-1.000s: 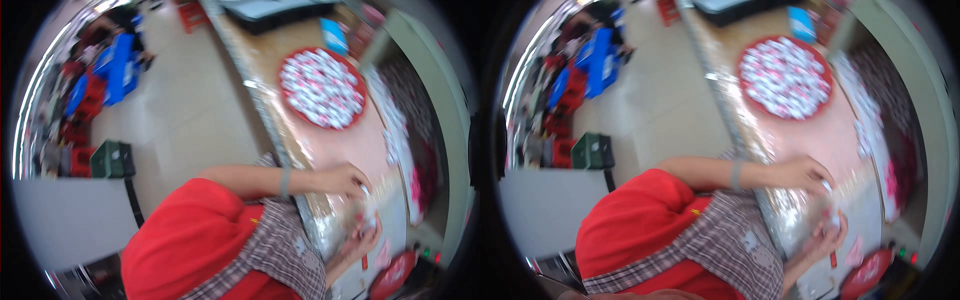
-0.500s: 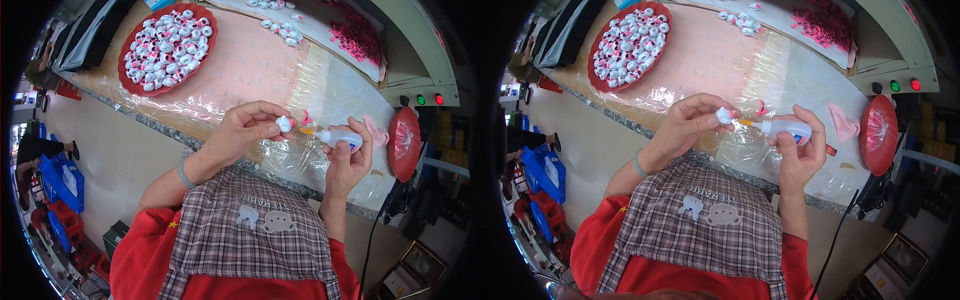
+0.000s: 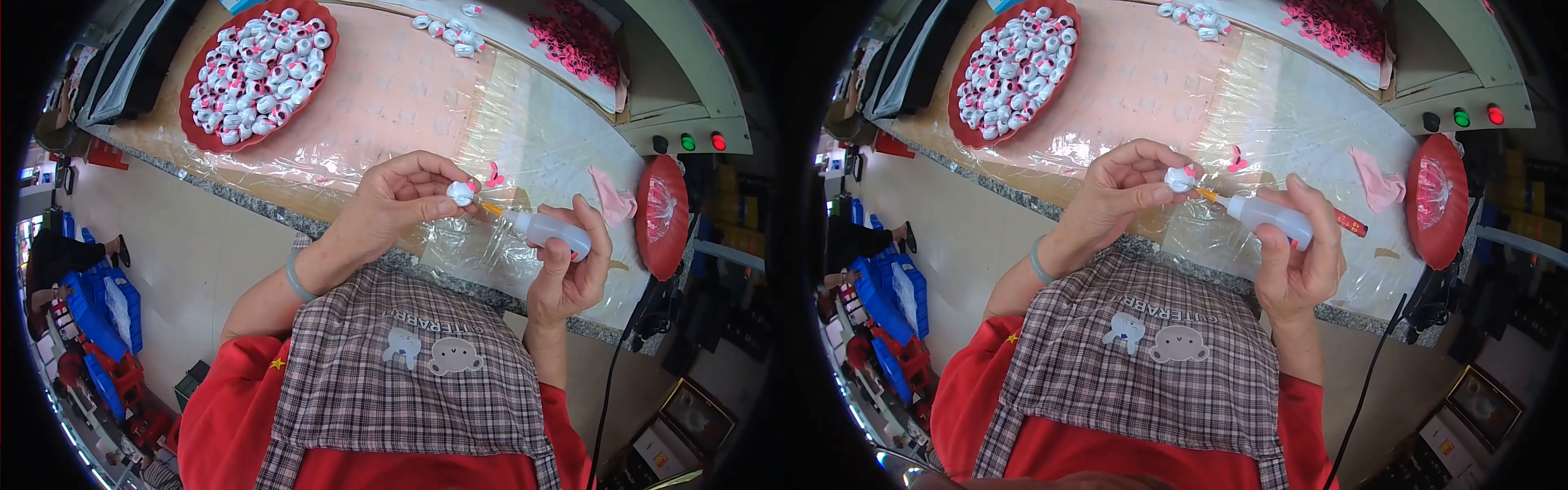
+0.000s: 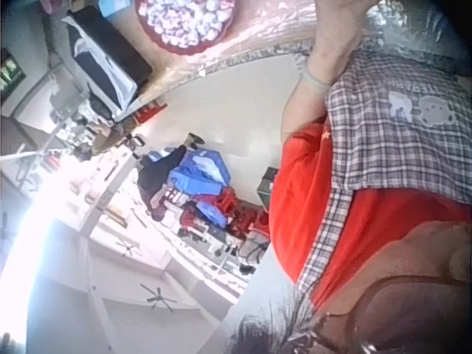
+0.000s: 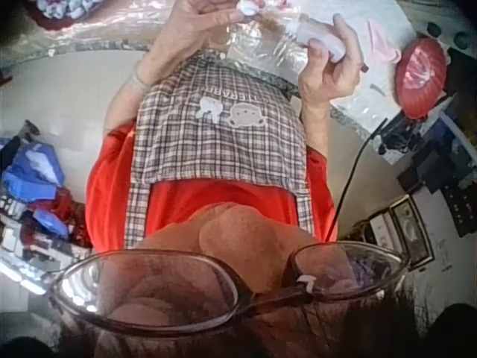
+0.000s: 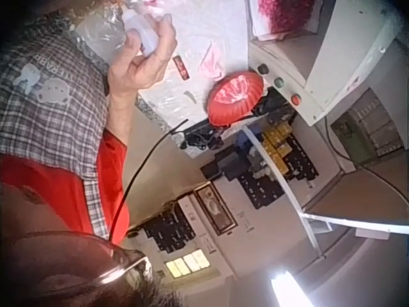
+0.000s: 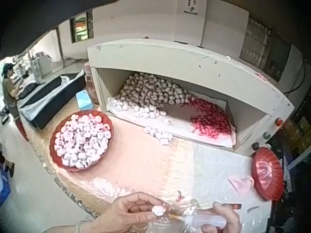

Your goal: The person picks up a white plastic head and applies glue from a bottle to its side, then presses a pink bow onto the glued area and places the completed piece into a red tray.

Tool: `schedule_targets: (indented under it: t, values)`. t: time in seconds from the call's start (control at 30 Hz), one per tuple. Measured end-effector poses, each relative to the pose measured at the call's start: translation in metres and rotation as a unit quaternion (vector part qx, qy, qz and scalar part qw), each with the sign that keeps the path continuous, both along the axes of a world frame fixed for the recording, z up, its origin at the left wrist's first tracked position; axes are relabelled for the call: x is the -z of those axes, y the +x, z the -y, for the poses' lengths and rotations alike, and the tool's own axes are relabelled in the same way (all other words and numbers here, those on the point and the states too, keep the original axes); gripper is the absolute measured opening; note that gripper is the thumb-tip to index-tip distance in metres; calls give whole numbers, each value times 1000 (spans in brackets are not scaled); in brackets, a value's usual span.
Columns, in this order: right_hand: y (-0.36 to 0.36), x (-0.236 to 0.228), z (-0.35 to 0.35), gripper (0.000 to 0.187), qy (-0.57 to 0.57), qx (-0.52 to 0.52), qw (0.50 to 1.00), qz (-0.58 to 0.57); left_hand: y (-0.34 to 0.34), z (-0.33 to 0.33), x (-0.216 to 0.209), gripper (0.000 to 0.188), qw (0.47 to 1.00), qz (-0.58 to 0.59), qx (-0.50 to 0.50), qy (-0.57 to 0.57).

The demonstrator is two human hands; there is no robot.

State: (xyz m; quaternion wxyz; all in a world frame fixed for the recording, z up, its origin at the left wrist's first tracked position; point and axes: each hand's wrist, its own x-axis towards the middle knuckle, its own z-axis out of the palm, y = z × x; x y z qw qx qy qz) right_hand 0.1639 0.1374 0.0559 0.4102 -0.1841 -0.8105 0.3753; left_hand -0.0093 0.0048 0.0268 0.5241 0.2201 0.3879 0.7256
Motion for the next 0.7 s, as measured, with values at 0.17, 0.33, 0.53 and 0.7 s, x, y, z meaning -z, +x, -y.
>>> schedule_targets:
  t: [0.17, 0.33, 0.53, 0.7]
  values:
    - [0, 0, 0, 43, 38, -6, 999, 7, -1, 1, 0, 27, 1000, 1, 3, -4]
    - [-1, -1, 0, 42, 51, -15, 999, 8, -2, 2, 0, 26, 1000, 2, 6, -5]
    - [0, -1, 0, 41, 60, -21, 998, 17, -1, 1, 3, 26, 1000, 2, -2, 3]
    - [-2, -2, 0, 42, 62, -29, 997, 22, 0, 1, 3, 27, 1000, -1, -16, -14]
